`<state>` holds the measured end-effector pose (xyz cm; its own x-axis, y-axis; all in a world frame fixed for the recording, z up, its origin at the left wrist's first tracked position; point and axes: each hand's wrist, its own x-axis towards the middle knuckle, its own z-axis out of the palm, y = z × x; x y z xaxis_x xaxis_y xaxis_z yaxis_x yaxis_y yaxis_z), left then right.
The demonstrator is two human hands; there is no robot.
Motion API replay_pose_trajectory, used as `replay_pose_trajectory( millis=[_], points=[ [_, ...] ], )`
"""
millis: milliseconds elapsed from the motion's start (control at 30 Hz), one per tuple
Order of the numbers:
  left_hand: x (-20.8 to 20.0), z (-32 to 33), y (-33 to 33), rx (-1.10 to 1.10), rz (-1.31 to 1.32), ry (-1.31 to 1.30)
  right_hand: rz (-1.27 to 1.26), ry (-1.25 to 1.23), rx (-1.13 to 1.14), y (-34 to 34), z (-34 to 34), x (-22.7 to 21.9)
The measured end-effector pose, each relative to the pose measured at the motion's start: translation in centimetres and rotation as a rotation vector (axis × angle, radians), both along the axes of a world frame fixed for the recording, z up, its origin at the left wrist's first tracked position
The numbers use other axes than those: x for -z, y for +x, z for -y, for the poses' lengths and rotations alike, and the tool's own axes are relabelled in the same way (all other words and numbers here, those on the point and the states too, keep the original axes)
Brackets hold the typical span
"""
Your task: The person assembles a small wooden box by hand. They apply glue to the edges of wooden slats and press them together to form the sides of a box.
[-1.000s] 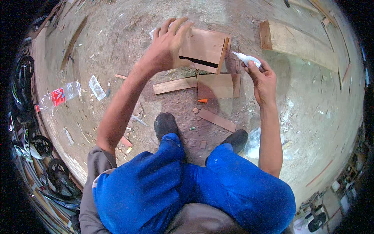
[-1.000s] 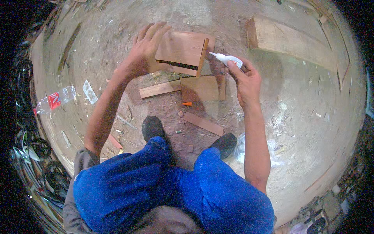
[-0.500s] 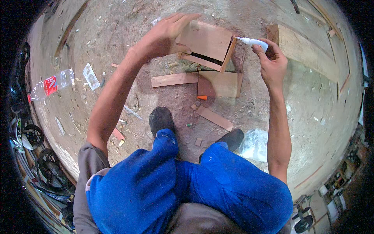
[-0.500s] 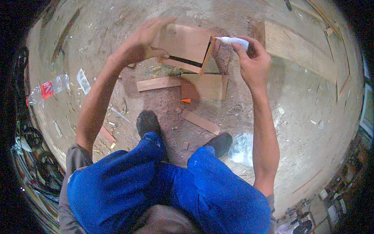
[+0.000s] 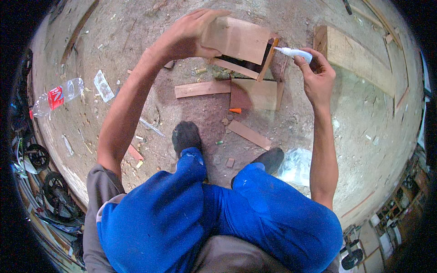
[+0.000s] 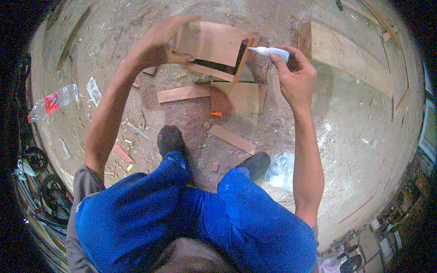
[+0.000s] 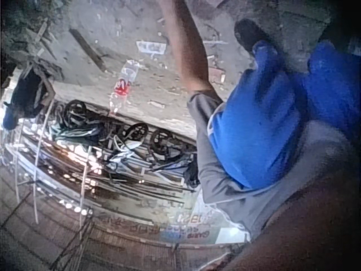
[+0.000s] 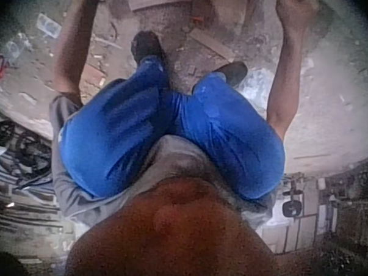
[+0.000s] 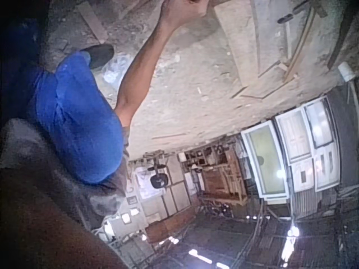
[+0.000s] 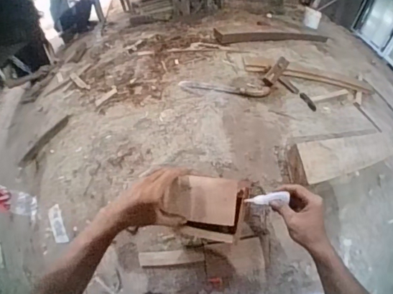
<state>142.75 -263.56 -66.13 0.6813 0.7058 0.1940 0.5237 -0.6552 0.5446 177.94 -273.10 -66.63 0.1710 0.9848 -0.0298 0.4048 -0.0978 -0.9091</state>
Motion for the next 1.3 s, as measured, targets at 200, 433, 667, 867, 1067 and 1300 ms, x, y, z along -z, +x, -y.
replay_pose_trajectory(
  millis=[200,433,667,867,1067,1300],
  points=[
    [0.5,0.3,-1.0,-0.036,-0.018,-0.049,-0.062,-0.029,-0.06,-0.5,2.1,0.1],
    [0.3,0.7,-1.3,-0.046,0.001,-0.032,-0.083,-0.025,-0.193,-0.7,3.0,-0.9],
    [0.5,0.8,-1.4,-0.056,-0.016,-0.09,-0.016,0.031,-0.078,-0.5,1.5,-0.3],
    [-1.6,0.9,-2.6,-0.15,-0.11,-0.242,-0.013,0.049,-0.067,-0.7,2.1,-0.5],
    [-2.3,1.3,-5.1,-0.271,0.038,-0.177,0.008,-0.066,-0.214,-1.1,4.2,-1.5],
    [-1.7,3.2,-5.6,-0.329,0.183,-0.128,-0.085,-0.068,-0.145,-1.1,4.1,-1.1]
  ],
)
